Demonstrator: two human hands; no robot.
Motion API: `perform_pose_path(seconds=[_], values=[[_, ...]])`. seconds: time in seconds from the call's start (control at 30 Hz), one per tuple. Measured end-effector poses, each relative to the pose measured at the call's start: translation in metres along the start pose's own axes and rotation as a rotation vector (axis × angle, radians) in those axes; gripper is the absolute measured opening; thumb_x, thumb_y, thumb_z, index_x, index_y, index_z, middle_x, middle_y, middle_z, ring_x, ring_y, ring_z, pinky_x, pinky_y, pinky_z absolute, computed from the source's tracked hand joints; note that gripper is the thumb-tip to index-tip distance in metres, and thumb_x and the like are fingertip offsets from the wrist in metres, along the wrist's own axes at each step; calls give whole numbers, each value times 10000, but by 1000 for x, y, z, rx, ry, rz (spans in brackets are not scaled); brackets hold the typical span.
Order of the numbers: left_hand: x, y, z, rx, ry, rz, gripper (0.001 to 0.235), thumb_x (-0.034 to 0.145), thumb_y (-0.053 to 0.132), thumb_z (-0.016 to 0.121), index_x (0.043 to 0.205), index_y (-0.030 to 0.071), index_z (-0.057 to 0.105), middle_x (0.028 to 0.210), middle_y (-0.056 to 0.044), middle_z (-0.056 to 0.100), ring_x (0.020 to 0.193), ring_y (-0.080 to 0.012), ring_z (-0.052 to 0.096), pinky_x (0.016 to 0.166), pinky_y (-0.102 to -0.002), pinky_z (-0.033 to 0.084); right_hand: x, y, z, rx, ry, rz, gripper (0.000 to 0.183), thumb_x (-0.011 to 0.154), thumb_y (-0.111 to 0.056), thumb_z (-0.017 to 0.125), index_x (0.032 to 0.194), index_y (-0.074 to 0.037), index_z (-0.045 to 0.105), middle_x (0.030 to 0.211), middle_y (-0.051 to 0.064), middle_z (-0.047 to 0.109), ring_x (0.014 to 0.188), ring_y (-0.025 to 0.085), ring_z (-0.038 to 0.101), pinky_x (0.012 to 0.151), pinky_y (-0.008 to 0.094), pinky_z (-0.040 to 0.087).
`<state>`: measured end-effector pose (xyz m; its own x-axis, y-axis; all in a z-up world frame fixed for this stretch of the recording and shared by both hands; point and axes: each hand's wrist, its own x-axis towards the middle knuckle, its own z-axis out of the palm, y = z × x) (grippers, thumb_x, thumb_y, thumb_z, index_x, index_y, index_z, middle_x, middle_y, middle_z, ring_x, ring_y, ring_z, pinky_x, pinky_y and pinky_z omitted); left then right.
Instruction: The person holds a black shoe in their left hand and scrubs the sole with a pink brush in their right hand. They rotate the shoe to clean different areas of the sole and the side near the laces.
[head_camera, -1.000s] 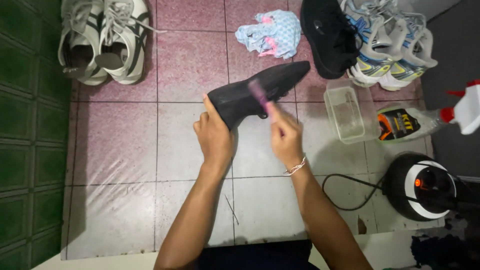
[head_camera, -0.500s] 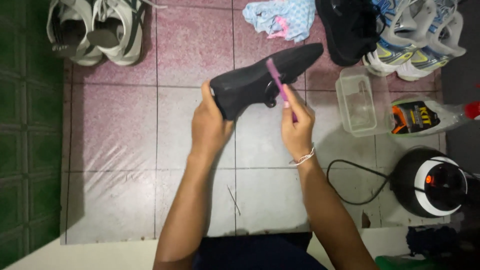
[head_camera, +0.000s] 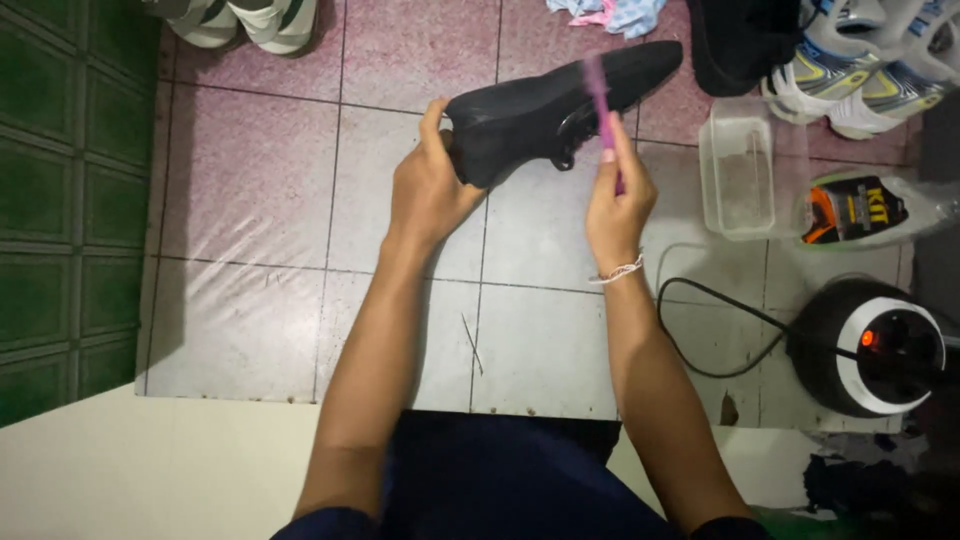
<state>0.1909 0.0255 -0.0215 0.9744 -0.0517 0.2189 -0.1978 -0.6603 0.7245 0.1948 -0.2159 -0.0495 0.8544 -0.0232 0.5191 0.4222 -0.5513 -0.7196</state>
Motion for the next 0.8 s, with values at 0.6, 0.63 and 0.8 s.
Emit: perform_pose_path(seconds=[0.6,0.63,0.8], values=[[-1,12,-2,-15,106,41,857,849,212,834,1461,-45,292,925,-228,736,846,-453,720,748,-551,554,8,-5,3,64,131,-32,349,1003,33,512,1319,10,657,1284,230,671,1223,348,624,1037,442,482],[-1,10,-1,-13,99,36,862,848,223,837,1463,-46,296,930,-226,737,847,-450,719,747,-545,555,5,0,4,75,124,-1,347,1011,22,509,1329,14,648,1297,236,661,1237,347,610,1049,444,472],[-3,16,-3,-18,104,22,835,844,180,820,1460,-46,304,928,-224,740,845,-450,720,741,-535,556,5,-13,2,41,30,-7,376,967,37,579,1316,-53,686,1281,164,695,1210,303,651,1041,396,493]])
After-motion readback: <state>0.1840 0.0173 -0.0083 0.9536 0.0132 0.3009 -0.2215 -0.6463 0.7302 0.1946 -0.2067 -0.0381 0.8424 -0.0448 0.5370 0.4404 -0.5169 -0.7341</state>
